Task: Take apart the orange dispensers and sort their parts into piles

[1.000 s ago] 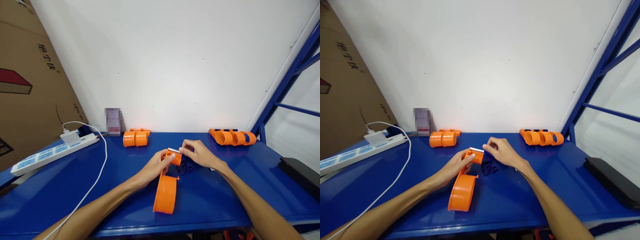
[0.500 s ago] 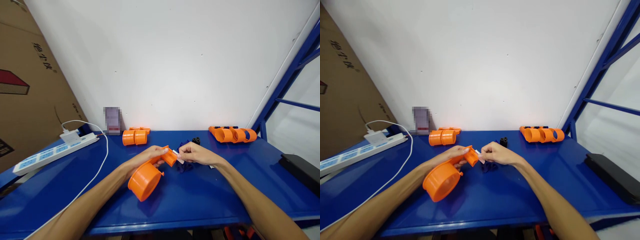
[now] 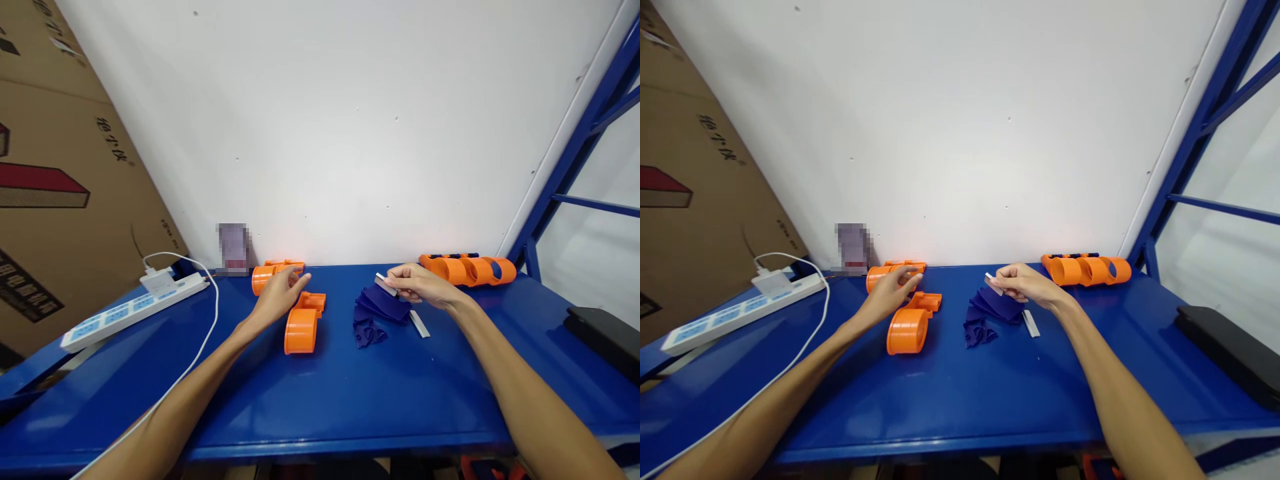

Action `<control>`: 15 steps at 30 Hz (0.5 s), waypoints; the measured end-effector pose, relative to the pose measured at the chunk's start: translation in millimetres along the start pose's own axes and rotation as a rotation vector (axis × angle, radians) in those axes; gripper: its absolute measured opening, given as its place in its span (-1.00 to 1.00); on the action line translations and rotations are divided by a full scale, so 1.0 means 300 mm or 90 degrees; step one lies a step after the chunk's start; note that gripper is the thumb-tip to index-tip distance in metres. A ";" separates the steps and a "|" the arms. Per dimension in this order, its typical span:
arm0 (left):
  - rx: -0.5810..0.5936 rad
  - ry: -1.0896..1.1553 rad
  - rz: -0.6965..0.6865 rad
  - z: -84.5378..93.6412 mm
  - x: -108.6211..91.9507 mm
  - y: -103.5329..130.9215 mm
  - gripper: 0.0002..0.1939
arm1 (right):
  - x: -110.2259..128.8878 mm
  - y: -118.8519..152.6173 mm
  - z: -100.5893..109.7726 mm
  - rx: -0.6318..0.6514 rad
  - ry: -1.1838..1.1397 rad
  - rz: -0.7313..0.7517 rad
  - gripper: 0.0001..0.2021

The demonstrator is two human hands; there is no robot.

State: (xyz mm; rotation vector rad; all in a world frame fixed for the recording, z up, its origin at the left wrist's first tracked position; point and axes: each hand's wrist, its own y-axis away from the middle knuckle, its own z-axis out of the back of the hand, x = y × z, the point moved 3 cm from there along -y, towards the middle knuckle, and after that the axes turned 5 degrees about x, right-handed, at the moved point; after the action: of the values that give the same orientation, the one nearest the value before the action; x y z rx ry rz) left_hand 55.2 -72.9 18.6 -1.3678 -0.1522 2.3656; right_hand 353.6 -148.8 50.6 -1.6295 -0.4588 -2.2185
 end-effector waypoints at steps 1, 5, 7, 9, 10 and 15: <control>-0.011 -0.046 -0.039 0.013 -0.028 0.010 -0.56 | 0.001 0.000 0.002 -0.006 0.001 0.003 -0.43; 0.201 -0.253 -0.156 0.034 -0.149 0.095 -0.55 | 0.010 0.007 0.012 -0.023 0.003 0.014 -0.43; 0.326 -0.382 -0.155 0.032 -0.173 0.150 -0.44 | 0.012 0.011 0.015 -0.025 0.004 0.014 -0.43; 0.388 -0.460 -0.134 0.024 -0.172 0.191 -0.35 | 0.013 0.015 0.017 -0.026 0.005 0.015 -0.43; 0.406 -0.476 -0.127 0.015 -0.167 0.204 -0.32 | 0.013 0.016 0.018 -0.028 0.005 0.016 -0.43; 0.388 -0.463 -0.159 -0.026 -0.153 0.192 -0.30 | 0.018 0.019 0.025 -0.042 0.008 0.026 -0.46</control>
State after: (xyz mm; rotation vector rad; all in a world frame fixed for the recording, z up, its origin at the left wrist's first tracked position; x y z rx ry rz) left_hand 65.5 -144.4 35.2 -0.1791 0.1797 2.2975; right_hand 361.0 -150.9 58.2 -1.6422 -0.3492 -2.2345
